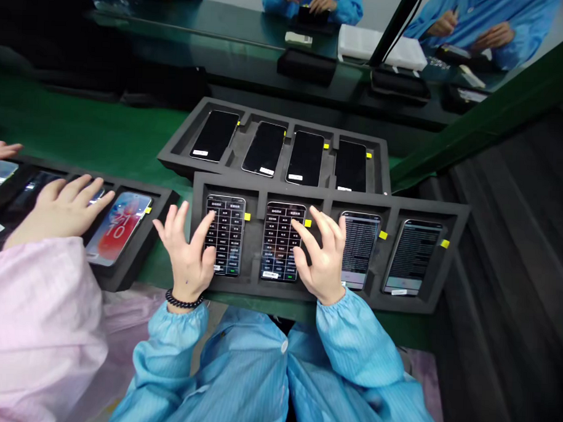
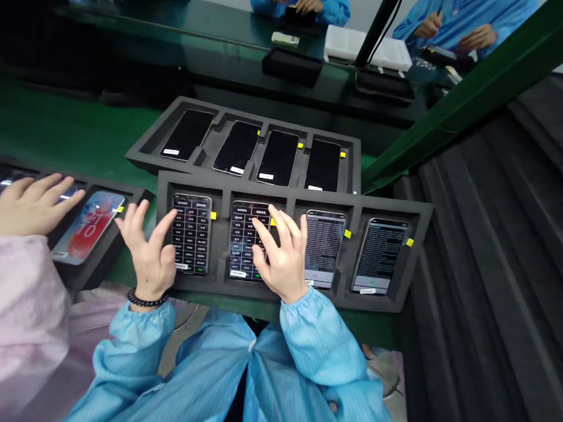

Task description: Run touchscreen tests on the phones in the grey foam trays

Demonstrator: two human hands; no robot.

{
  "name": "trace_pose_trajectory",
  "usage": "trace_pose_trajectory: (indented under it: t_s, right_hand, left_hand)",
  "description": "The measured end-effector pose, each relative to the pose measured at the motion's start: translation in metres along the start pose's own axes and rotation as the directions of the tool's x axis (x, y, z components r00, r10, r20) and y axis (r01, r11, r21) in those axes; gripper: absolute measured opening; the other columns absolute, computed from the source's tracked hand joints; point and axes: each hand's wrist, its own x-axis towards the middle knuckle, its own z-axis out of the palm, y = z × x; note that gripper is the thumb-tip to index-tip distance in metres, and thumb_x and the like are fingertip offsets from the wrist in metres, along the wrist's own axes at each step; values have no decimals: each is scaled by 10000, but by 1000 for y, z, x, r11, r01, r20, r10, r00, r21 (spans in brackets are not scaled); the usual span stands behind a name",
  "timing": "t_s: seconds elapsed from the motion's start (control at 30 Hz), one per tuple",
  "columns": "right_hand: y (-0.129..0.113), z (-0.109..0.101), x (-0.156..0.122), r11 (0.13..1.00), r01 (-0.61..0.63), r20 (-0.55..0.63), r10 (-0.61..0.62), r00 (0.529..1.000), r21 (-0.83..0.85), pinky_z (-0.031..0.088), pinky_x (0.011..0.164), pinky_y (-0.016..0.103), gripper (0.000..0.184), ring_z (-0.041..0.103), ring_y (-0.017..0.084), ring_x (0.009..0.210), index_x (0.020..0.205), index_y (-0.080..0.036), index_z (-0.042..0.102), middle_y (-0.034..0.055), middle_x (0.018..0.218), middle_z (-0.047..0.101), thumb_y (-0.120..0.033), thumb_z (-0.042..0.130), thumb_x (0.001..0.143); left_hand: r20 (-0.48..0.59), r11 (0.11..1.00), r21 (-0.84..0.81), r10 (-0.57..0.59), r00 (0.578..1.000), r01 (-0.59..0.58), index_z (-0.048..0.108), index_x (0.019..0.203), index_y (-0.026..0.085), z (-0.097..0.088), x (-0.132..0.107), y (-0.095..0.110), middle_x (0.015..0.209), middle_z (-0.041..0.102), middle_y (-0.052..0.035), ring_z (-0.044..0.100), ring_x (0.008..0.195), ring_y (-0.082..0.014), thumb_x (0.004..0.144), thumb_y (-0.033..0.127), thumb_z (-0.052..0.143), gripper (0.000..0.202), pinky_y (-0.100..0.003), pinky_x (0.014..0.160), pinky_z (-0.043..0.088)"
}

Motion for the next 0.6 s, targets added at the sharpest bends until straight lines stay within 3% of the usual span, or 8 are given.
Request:
trace_pose_trajectory:
  t_s: [0.1, 0.33, 0.6]
  right_hand:
    - [0, -4, -5, 998, -25, -59, 28, 998, 59, 341, 1245, 557, 338, 548, 277, 1325, 1263, -241, 680, 91, 1452, 597, -235, 502, 976]
    - [1, -7, -15, 993, -15, -57, 22, 998, 118, 374, 1220, 560, 246, 611, 267, 1233, 1032, -245, 742, 79, 1329, 677, -182, 515, 959]
    - [-14, 7, 20, 999, 11, 181, -5, 984, -33, 137, 1293, 642, 405, 396, 306, 1489, 1408, -279, 593, 92, 1626, 440, -355, 522, 1017]
  left_hand:
    - [-73, 997, -33, -71, 995, 69, 476, 1525, 262, -3, -4, 0, 1666, 305, -101, 198, 1595, -293, 1009, 574, 248, 645, -521, 1338, 75]
    - [-36, 994, -62, -96, 995, 94, 509, 1490, 199, -2, -7, -3, 1620, 372, -151, 259, 1571, -301, 1016, 551, 239, 650, -520, 1319, 166]
    - [-50, 994, -76, -87, 995, 83, 467, 1519, 199, -1, -7, -5, 1629, 358, -151, 247, 1576, -298, 1018, 505, 272, 619, -498, 1327, 153]
